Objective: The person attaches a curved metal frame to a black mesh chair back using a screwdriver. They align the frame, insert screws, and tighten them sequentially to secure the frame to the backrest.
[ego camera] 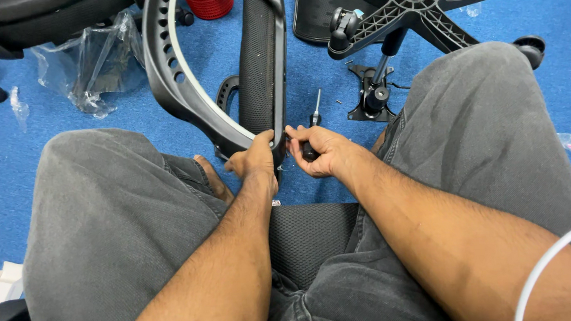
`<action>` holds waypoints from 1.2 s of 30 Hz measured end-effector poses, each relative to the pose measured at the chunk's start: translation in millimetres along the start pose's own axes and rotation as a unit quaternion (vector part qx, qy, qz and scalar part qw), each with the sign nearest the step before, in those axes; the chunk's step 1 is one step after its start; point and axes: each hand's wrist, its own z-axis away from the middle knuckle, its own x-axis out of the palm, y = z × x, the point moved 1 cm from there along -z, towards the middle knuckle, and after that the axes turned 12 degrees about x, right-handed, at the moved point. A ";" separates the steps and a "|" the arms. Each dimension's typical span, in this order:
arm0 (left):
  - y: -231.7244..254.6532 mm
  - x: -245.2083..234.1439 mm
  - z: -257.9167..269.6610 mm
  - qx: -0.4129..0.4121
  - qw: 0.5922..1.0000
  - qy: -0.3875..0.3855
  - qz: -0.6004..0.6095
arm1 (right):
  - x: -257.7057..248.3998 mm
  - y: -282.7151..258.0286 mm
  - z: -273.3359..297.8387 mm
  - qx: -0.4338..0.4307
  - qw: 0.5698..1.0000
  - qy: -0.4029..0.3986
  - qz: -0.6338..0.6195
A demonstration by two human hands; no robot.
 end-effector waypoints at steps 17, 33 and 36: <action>30.2 -8.1 22.9 -0.043 0.967 -0.044 -0.246 | -15.4 -0.7 -29.0 -0.021 0.986 0.005 0.163; 47.7 33.5 -29.6 0.407 0.794 -0.097 -0.441 | -15.0 1.9 -73.6 -0.020 0.992 -0.117 0.042; 60.3 28.8 -42.3 0.348 0.806 -0.163 -0.449 | -9.8 6.1 -64.9 -0.013 0.992 -0.122 0.018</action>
